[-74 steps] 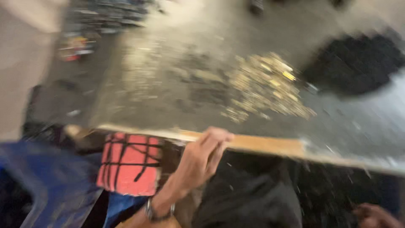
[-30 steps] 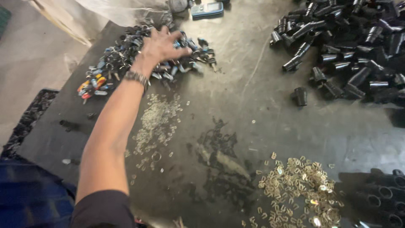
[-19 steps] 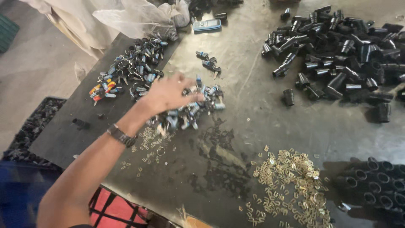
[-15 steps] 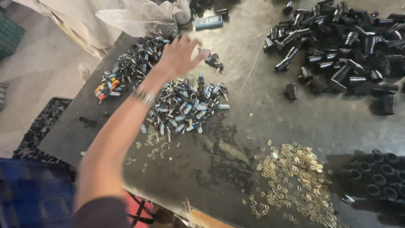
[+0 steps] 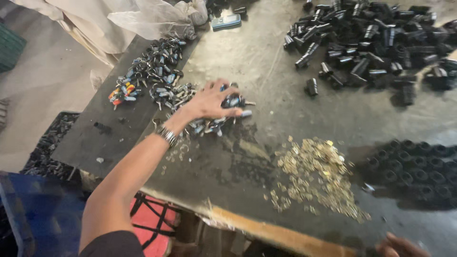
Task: The person sits at a workbench assembling small fittings. They pick a black cylindrical housing, insert a small silver metal component into it by hand, press it into place, and set the assembled unit on the table, repeating this cycle with more housings and components.
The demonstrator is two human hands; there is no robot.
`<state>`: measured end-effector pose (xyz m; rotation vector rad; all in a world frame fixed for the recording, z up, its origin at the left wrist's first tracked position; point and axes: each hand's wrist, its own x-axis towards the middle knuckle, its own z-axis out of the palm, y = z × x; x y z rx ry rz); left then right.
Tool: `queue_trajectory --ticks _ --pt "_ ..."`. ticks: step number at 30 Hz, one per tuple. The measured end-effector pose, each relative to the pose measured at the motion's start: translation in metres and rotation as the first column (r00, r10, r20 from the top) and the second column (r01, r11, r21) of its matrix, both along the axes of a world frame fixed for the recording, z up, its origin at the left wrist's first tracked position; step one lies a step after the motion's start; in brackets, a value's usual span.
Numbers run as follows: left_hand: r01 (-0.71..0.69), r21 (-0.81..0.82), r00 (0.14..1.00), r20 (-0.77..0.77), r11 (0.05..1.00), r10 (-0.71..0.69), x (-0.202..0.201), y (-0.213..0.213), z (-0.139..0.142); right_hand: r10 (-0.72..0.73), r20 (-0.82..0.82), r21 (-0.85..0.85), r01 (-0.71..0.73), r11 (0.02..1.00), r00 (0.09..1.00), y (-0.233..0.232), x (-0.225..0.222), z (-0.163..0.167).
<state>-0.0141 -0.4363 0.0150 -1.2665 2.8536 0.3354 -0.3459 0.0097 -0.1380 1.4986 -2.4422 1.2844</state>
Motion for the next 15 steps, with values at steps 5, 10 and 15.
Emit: queue_trajectory --ticks 5,10,15 --pt "0.073 -0.113 0.995 -0.053 0.991 -0.08 0.016 0.07 -0.02 -0.057 0.0 -0.076 0.057 0.995 0.998 0.009 0.019 0.021" --pt "0.178 0.008 0.984 -0.018 0.984 -0.178 0.026 0.129 -0.022 -0.119 0.106 0.013 0.118 0.993 0.987 0.018 0.036 0.044" --pt "0.153 -0.246 0.954 -0.216 0.957 -0.208 0.036 0.18 -0.007 0.07 0.286 -0.23 -0.002 0.973 0.956 0.023 0.048 0.062"
